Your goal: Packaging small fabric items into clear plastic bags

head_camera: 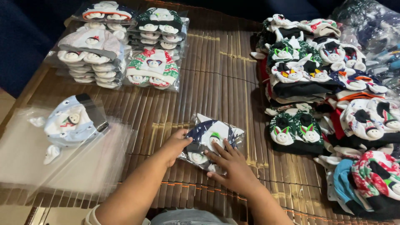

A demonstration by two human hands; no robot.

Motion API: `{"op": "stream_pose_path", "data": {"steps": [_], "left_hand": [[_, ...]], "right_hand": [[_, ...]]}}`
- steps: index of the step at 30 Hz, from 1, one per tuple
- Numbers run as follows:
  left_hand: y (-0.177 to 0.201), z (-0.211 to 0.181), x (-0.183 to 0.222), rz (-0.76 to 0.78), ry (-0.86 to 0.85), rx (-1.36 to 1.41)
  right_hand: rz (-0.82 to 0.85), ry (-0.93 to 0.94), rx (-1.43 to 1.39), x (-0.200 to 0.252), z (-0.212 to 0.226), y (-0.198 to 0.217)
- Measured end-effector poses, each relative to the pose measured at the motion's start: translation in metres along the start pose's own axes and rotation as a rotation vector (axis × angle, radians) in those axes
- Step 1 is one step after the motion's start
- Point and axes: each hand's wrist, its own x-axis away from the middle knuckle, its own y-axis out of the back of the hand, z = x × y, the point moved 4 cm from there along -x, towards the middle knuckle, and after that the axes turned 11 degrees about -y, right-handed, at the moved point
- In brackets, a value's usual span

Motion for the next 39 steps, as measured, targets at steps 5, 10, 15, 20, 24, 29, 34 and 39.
{"op": "stream_pose_path", "data": {"steps": [5, 10, 15, 20, 24, 29, 34, 39], "left_hand": [[0.019, -0.067, -0.007, -0.040, -0.103, -0.201], [0.060, -0.135, -0.051, -0.121, -0.333, -0.206], [0.125, -0.178, -0.110, -0.323, -0.380, -0.084], [0.162, -0.190, -0.145, -0.430, -0.370, -0.303], [0.184, -0.191, -0.164, -0.663, -0.352, -0.884], [0.167, -0.204, -0.151, -0.715, -0.417, -1.166], [0.138, -0.196, -0.145, -0.738, -0.542, -1.759], [0.078, -0.179, -0.122, -0.115, -0.683, -1.829]], "right_hand": [[-0.136, 0.006, -0.176, -0.003, -0.012, 0.017], [-0.193, -0.093, -0.053, -0.010, -0.040, -0.016], [-0.203, -0.115, 0.100, -0.012, -0.049, -0.051], [-0.203, -0.133, 0.087, -0.012, -0.044, -0.046], [-0.194, -0.148, 0.099, -0.012, -0.046, -0.049], [-0.202, -0.138, 0.102, -0.012, -0.045, -0.048], [-0.218, -0.111, 0.162, -0.012, -0.048, -0.055], [-0.276, -0.077, 0.201, -0.011, -0.047, -0.054]]}}
